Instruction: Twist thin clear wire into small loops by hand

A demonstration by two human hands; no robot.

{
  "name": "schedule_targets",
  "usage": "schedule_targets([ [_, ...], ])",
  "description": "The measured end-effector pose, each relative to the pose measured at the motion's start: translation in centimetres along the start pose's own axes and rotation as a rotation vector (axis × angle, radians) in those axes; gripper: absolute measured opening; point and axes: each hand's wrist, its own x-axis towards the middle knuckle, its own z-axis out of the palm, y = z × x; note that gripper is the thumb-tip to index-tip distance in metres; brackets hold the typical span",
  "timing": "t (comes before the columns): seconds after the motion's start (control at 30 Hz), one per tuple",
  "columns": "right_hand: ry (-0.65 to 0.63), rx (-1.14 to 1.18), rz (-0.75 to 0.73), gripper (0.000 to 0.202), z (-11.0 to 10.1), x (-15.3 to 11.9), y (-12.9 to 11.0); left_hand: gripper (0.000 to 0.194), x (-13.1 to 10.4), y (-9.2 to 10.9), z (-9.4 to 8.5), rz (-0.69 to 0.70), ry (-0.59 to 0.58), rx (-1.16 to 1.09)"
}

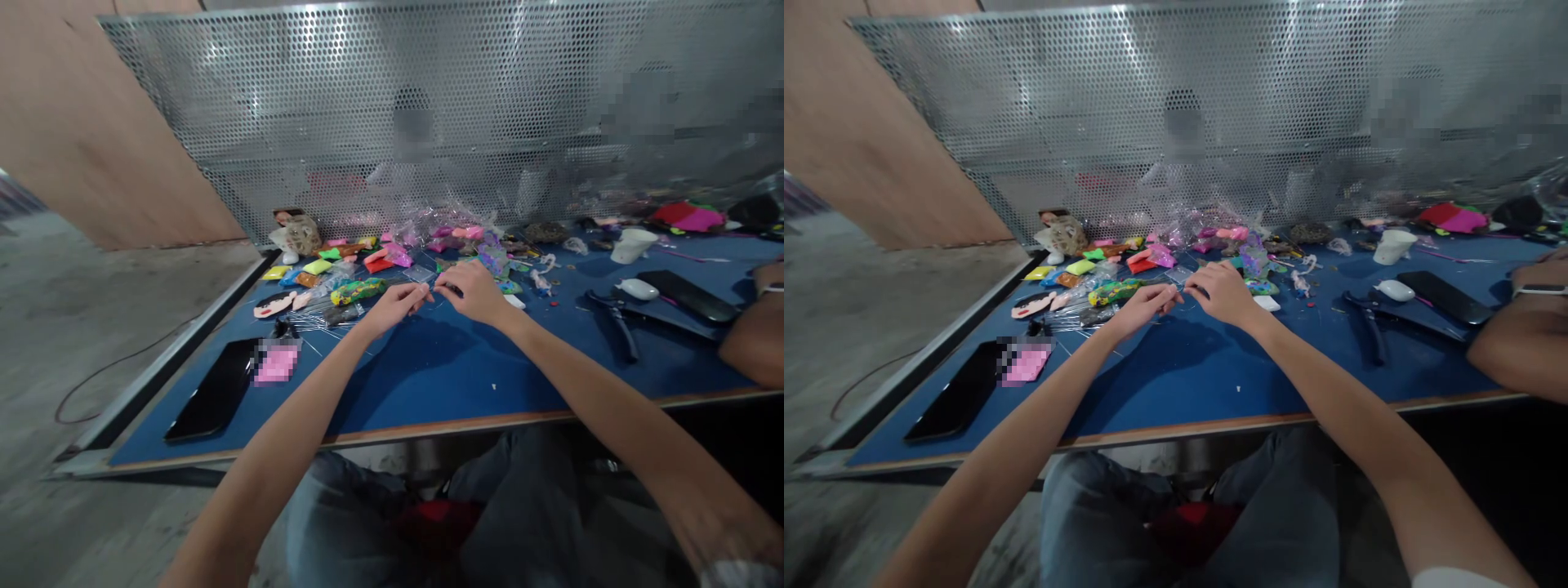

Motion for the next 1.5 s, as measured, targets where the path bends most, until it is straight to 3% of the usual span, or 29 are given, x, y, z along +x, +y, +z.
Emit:
schedule_targets([
  [0.27, -0.067, -0.117, -0.145, 0.019, 0.1, 0.0, -0.1, 0.05, -0.1, 0.1, 0.6, -0.137, -0.005, -0.153],
  [0.43, -0.018, -0.233, -0.305, 0.02, 0.3, -0.1, 0.2, 0.041, -0.2, 0.7, 1.3, -0.252, 0.011, -0.157],
  [0.5, -0.002, -0.265, -0.369, 0.024, 0.4, -0.2, 0.2, 0.034, -0.3, 1.0, 1.4, -0.215, 0.034, -0.034],
  [0.67, -0.01, -0.307, -0.437, 0.031, 0.7, -0.2, -0.4, 0.03, -0.8, 1.5, 1.1, 0.067, 0.143, 0.612],
  [0.8, -0.035, -0.285, -0.419, 0.031, 0.9, -0.3, -0.8, 0.034, -1.0, 1.5, 0.9, 0.088, 0.23, 0.904],
  [0.93, -0.055, -0.239, -0.392, 0.032, 1.2, -0.4, -0.9, 0.035, -0.9, 1.3, 0.7, 0.07, 0.234, 1.014],
  [1.07, -0.077, -0.081, -0.283, 0.031, 1.3, -0.4, -0.8, 0.035, -0.7, 1.2, 0.8, 0.031, 0.217, 1.014],
  [1.33, -0.166, 0.825, 0.287, 0.028, 1.2, 0.1, -1.1, 0.036, -0.7, 1.6, 0.6, 0.126, 0.221, 0.912],
  [1.5, -0.139, 1.118, 0.428, 0.03, 2.2, 0.1, -0.8, 0.037, -0.5, 1.5, 0.4, 0.178, 0.243, 0.947],
])
